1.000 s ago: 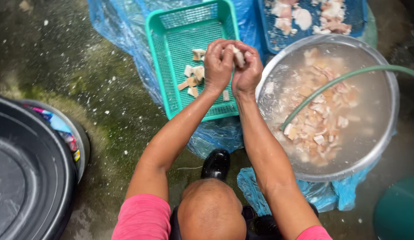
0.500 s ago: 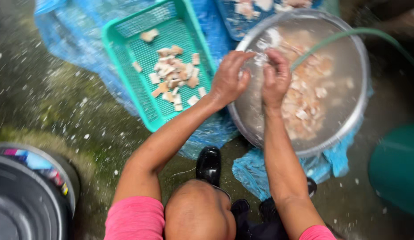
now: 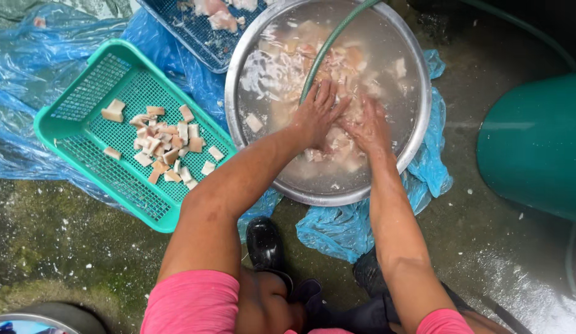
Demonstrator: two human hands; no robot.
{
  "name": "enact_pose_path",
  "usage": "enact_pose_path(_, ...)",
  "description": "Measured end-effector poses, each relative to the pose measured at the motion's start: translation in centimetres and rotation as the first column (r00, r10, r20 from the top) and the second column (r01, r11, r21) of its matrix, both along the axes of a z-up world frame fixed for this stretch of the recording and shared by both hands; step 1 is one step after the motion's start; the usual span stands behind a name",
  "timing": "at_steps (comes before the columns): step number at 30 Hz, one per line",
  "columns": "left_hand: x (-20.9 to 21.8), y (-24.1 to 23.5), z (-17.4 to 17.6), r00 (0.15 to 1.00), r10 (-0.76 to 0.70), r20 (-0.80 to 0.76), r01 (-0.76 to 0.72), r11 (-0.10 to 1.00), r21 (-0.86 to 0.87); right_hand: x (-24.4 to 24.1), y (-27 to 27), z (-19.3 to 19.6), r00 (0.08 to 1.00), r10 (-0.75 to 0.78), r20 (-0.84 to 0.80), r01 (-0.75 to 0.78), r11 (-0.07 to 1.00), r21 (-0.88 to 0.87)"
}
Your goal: The person washes cubed pieces of meat in a metal bowl using water from a bucket and a hose. They transfer the washed pieces into a green basket, repeating the process until the bowl is empty.
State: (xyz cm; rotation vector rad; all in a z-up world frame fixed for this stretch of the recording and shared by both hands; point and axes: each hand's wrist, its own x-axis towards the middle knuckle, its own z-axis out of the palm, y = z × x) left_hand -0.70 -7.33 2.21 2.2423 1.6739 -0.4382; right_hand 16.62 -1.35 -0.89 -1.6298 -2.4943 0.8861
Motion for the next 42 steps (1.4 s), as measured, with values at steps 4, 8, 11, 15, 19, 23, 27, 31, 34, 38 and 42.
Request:
enact_pose_path(4, 0.5, -0.3, -1.5, 0.998, -0.035, -0.062, 0.038, 0.998, 0.059, 1.0, 1.4, -1.7, 1.0, 0.031, -0.002, -0.032, 0.999, -0.026)
enact_pose_path(8, 1.4, -1.9, -3.0, 0.993, -0.108, -0.041, 0.115, 0.965, 0.234, 1.1, 1.6, -2.2, 0.994, 0.101, -0.044, -0.098, 0.993, 0.06)
enact_pose_path(11, 1.7, -2.5, -4.5, 0.983, -0.162, -0.092, 0.183, 0.93, 0.318, 1.8, 2.1, -2.9, 0.984, 0.092, -0.152, -0.082, 0.994, 0.07)
enact_pose_path(15, 1.8, -2.9, -7.8, 0.942, -0.325, 0.082, 0.273, 0.886, 0.375, 2.8, 2.2, -4.6, 0.962, 0.062, -0.265, -0.006, 0.979, 0.206)
enact_pose_path(19, 2.2, -2.1, -9.2, 0.919, -0.381, 0.098, 0.298, 0.837, 0.459, 3.5, 2.8, -4.1, 0.856, -0.133, -0.5, 0.078, 0.989, -0.128)
enact_pose_path(23, 2.4, -2.0, -8.8, 0.924, -0.372, 0.092, 0.269, 0.799, 0.538, 3.4, 2.9, -4.8, 0.838, -0.273, -0.472, 0.219, 0.961, -0.168)
enact_pose_path(27, 1.1, -1.0, -7.0, 0.929, -0.334, 0.162, 0.22, 0.847, 0.484, 4.7, -0.4, -4.0, 0.931, -0.062, -0.36, 0.091, 0.994, 0.065)
enact_pose_path(31, 1.1, -1.2, -8.0, 0.934, -0.296, 0.203, 0.15, 0.836, 0.527, 3.5, -0.5, -2.8, 0.992, 0.102, -0.069, -0.092, 0.987, 0.131)
enact_pose_path(34, 1.2, -1.8, -9.0, 0.936, -0.259, 0.238, 0.107, 0.854, 0.509, 2.6, -1.5, -0.9, 0.997, -0.071, 0.019, 0.071, 0.997, -0.005)
enact_pose_path(38, 0.9, -1.9, -7.6, 0.926, -0.282, 0.25, 0.16, 0.895, 0.416, 3.1, -1.9, -0.6, 0.998, -0.064, -0.023, 0.065, 0.997, 0.05)
enact_pose_path(42, -0.2, -2.2, -5.1, 0.919, -0.093, 0.383, -0.069, 0.92, 0.387, 3.5, -1.2, -1.5, 0.992, -0.08, -0.096, 0.092, 0.988, 0.126)
